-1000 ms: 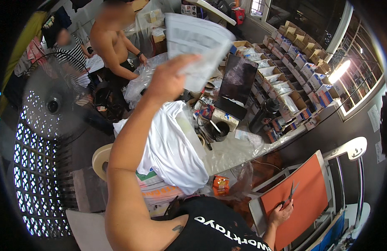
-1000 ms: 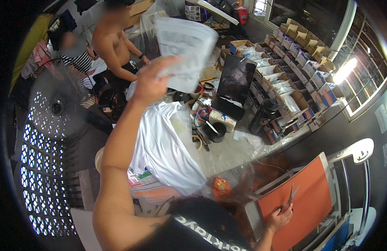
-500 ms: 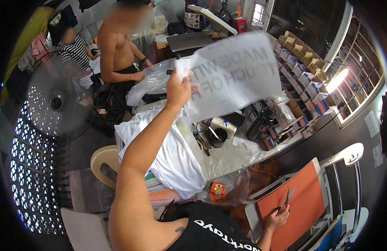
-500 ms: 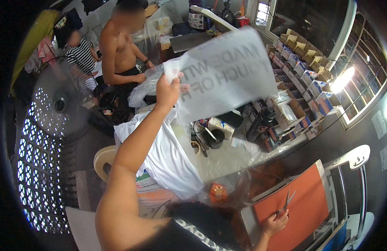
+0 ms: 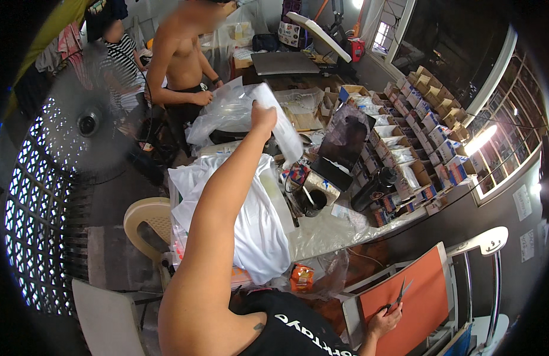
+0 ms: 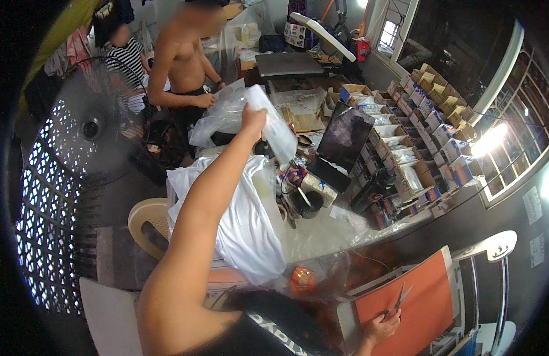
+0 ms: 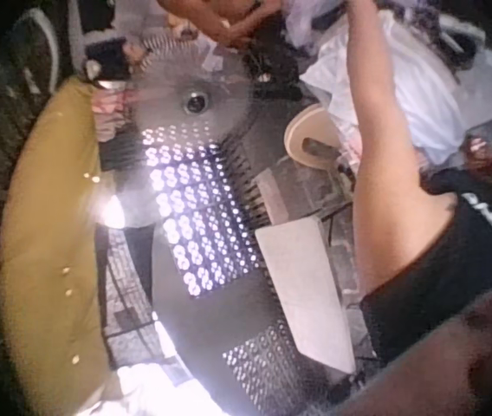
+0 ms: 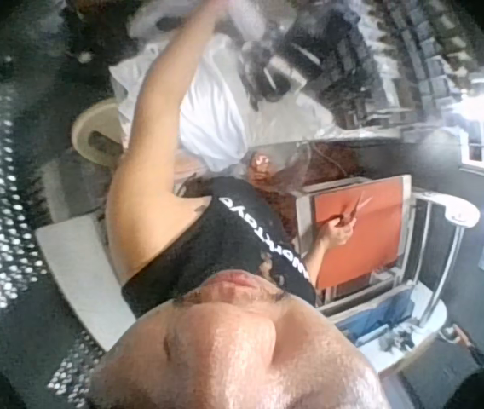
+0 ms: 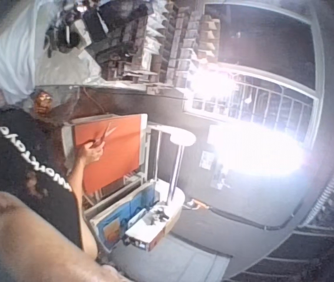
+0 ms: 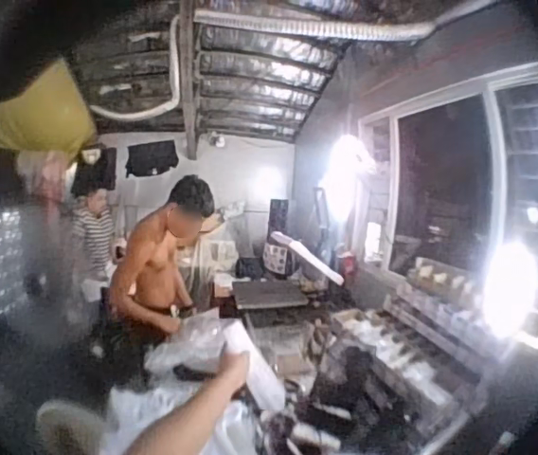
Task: The person unpacks a white t-shirt, places a transfer sheet on a heat press, and then positions the t-shirt over the transfer. They operate the heat press machine to apply the design to the shirt.
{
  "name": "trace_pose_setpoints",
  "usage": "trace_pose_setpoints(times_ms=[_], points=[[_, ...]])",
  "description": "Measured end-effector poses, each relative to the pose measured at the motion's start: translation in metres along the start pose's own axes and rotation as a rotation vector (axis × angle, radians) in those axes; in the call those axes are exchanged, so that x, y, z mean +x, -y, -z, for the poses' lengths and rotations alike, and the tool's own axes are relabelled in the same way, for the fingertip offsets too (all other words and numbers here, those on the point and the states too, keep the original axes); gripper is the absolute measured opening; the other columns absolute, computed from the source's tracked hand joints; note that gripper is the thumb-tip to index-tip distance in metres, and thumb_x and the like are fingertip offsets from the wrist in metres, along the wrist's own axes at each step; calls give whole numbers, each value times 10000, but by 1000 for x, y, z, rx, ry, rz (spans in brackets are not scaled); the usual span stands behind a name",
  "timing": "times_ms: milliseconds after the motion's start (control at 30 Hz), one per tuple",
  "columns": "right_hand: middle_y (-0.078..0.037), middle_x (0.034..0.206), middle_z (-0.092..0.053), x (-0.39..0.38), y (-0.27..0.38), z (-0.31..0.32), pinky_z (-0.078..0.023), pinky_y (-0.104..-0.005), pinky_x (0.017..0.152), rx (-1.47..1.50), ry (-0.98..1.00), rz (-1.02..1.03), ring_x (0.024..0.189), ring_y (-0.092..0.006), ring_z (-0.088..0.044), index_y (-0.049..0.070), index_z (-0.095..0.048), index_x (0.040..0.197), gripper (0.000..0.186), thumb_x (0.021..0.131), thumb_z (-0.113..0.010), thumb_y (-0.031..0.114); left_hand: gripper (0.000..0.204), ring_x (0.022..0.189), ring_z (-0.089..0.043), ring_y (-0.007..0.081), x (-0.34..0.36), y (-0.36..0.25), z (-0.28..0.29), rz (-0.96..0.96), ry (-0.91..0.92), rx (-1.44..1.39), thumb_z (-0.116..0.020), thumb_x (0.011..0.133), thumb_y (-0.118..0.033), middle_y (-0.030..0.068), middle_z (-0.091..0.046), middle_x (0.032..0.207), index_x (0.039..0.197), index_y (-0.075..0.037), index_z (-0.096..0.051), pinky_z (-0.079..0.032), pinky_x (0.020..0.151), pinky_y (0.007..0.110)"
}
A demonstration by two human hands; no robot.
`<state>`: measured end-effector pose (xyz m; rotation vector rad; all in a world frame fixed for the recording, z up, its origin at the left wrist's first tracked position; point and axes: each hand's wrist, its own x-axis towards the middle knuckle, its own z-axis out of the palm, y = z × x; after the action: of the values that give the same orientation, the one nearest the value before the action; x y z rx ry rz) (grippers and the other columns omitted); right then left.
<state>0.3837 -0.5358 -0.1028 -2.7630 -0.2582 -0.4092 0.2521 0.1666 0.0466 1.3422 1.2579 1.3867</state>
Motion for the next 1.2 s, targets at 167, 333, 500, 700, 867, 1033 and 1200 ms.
trace_pose_setpoints(times_ms=[167, 333, 500, 700, 867, 1033, 1200], points=[[-176, 1358, -512, 2, -11, -5, -399, -512, 1024, 17, -21, 52, 1278, -372, -482, 83, -425, 1448, 625, 854, -617, 118, 390, 1085, -649, 403, 1, 6, -3, -293, 154, 372, -625, 811, -84, 290, -664, 1116, 1182, 26, -575, -522, 912, 464], [-223, 1303, -541, 0, 1, -3, -404, -518, 1014, 31, -50, 31, 1232, -405, -501, 52, -439, 1434, 630, 838, -603, 176, 296, 796, -727, 270, 13, -18, 0, 49, 249, 78, -629, 825, -43, 196, -692, 999, 1117, -6, -608, -587, 556, 383], [-164, 1345, -527, 1, -3, -3, -399, -504, 1026, 58, -28, 18, 1265, -388, -490, 87, -427, 1449, 618, 860, -612, 112, 287, 759, -642, 197, 34, -28, 20, 103, 615, -200, -699, 838, -94, 88, -646, 935, 1102, -16, -621, -553, 581, 340], [-168, 1349, -516, 6, 3, -5, -385, -510, 1032, 56, 0, 40, 1272, -380, -483, 84, -419, 1456, 601, 887, -601, 149, 430, 648, -670, 165, 98, -101, 48, -395, 365, 154, -781, 819, -277, 71, -705, 785, 1166, -68, -638, -555, 637, 353], [-178, 1343, -514, 3, 3, -1, -372, -509, 1039, 45, 24, 5, 1272, -380, -476, 76, -424, 1451, 603, 881, -601, 159, 256, 707, -690, 160, 149, -212, 114, -584, 265, 191, -594, 930, -169, 96, -725, 942, 1129, -23, -661, -552, 591, 322], [-199, 1338, -517, 0, 10, 4, -370, -512, 1041, 34, 6, -23, 1270, -389, -473, 70, -419, 1452, 641, 845, -617, 125, 298, 763, -660, 252, 93, -270, 130, -631, -15, 328, -658, 892, -214, 144, -688, 893, 1129, -37, -617, -525, 644, 382], [-185, 1344, -512, 1, 12, 7, -361, -522, 1047, 28, 15, -23, 1289, -378, -460, 95, -410, 1465, 650, 850, -619, 135, 388, 955, -682, 402, 53, -270, 125, -660, -274, 899, -653, 863, -361, 235, -703, 1002, 1126, -75, -643, -519, 816, 492]])
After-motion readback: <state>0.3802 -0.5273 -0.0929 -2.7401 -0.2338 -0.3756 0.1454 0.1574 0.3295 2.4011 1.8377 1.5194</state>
